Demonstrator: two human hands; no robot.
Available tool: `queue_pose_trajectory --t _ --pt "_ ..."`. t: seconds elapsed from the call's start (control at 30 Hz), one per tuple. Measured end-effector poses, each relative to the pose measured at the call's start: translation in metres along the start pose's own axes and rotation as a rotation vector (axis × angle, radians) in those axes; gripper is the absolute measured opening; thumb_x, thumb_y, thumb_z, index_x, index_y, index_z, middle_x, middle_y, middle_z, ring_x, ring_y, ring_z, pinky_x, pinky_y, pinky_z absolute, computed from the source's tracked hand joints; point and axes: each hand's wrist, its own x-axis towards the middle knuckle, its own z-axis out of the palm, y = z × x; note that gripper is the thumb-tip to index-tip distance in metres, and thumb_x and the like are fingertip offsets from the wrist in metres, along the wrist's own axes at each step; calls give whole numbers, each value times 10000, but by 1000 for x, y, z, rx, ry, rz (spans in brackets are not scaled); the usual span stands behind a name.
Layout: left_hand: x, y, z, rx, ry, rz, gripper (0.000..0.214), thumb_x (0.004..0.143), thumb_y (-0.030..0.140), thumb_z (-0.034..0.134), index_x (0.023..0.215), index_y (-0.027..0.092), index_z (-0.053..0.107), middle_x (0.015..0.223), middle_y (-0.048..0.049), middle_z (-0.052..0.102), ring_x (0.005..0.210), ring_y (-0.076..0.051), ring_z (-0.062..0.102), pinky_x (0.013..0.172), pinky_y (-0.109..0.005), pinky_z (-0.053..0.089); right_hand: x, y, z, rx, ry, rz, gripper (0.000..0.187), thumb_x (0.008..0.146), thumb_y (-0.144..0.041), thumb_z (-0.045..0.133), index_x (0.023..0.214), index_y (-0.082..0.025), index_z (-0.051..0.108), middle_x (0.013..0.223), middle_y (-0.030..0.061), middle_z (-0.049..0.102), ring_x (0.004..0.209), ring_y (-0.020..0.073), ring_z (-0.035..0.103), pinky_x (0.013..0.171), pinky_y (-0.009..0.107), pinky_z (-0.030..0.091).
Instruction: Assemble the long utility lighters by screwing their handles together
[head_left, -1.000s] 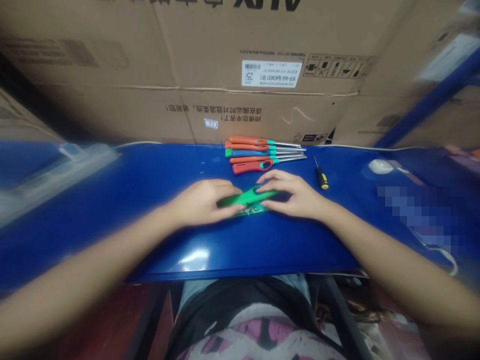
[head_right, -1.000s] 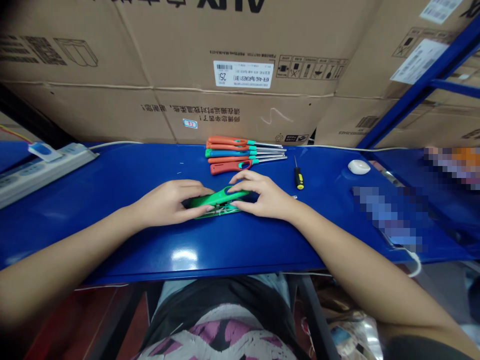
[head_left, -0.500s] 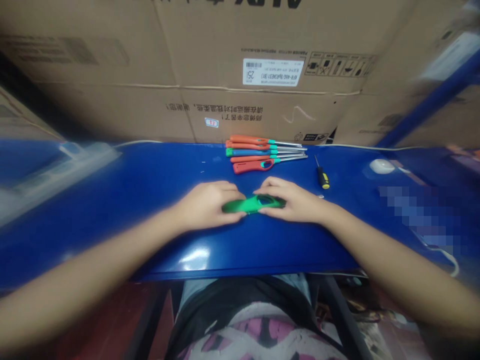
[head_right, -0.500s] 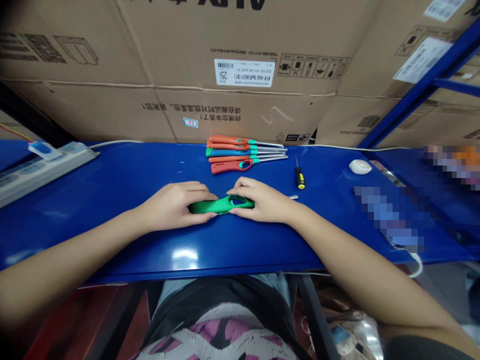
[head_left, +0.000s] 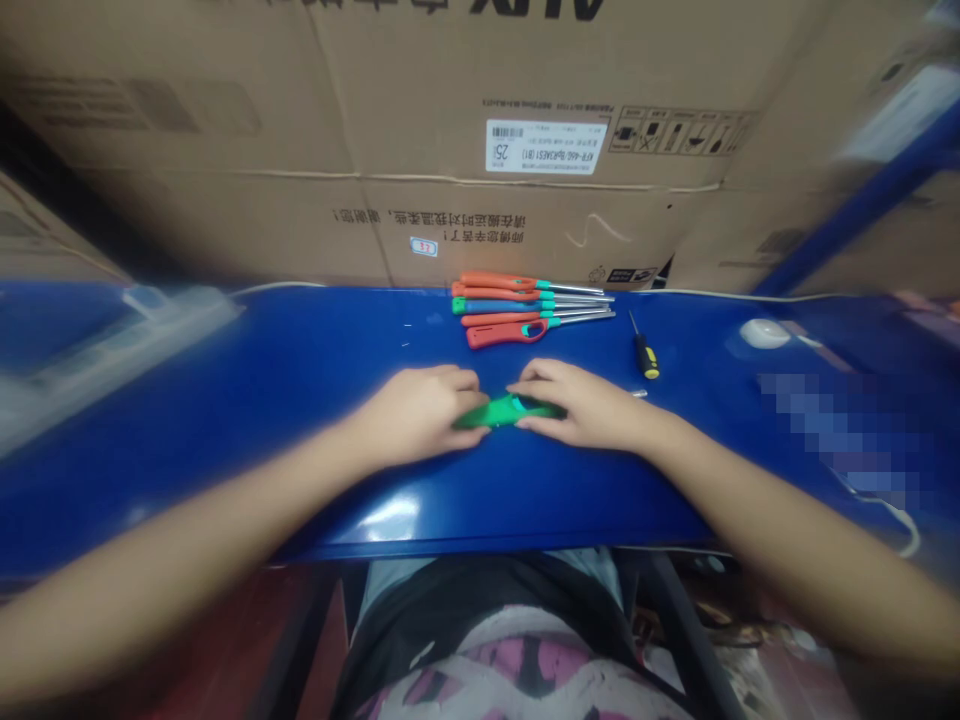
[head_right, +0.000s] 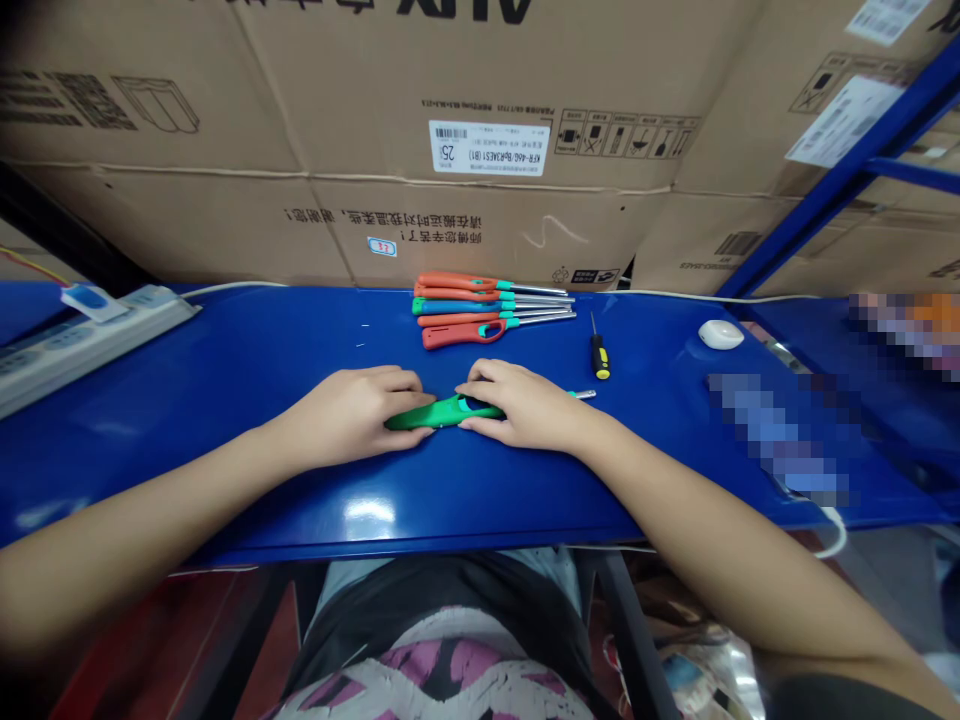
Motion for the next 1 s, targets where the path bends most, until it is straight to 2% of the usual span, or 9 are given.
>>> queue_pose_trajectory --t 0.1,0.2,0.3,0.4,0.6,0.87,1.0 --pt "0 3 0 56 -3 19 247 911 353 641 1058 199 766 1001 -67 722 892 -234 680 693 -304 499 -1 -3 0 -84 2 -6 378 931 -332 644 1259 -149 680 1122 135 671 991 268 655 845 417 566" --pt "0 0 0 35 14 21 227 894 321 645 1046 194 757 1004 -68 719 891 -230 681 679 -297 496 -1 -7 -3 -82 38 -35 274 917 -276 645 1165 -176 704 1087 104 700 942 245 669 809 377 555" --pt "-1 -6 3 -1 41 40 255 980 356 568 1079 196 740 1001 -60 714 867 -210 680 659 -284 478 -2 -10 -8 -24 77 -37 147 950 -261 609 1042 -189 697 996 74 691 850 195 654 736 316 532" --pt "-1 -10 6 -32 71 77 335 1043 417 483 1078 186 723 967 -55 701 841 -194 671 674 -275 472 -2 -11 -9 -27 106 -47 128 980 -283 583 995 -190 670 922 58 656 803 181 617 694 297 500" --pt "-2 -7 10 -104 137 113 367 1053 424 465 960 165 708 881 -50 682 767 -171 645 672 -272 464 -3 -9 -5 -44 149 -84 109 997 -247 561 959 -178 636 871 46 622 772 173 581 685 288 468" --pt "-1 -21 4 -159 263 65 363 1007 491 565 1058 177 741 916 -46 727 803 -175 682 694 -266 478 -2 -2 -13 -20 197 -2 80 971 -264 605 956 -185 613 927 57 625 809 179 586 712 297 475" --pt "-1 -23 0 -198 260 70 351 1027 453 538 1058 165 737 935 -58 733 833 -181 682 741 -275 493 -3 1 -18 -3 206 -18 104 976 -287 610 995 -186 624 957 58 623 853 179 593 758 295 484"
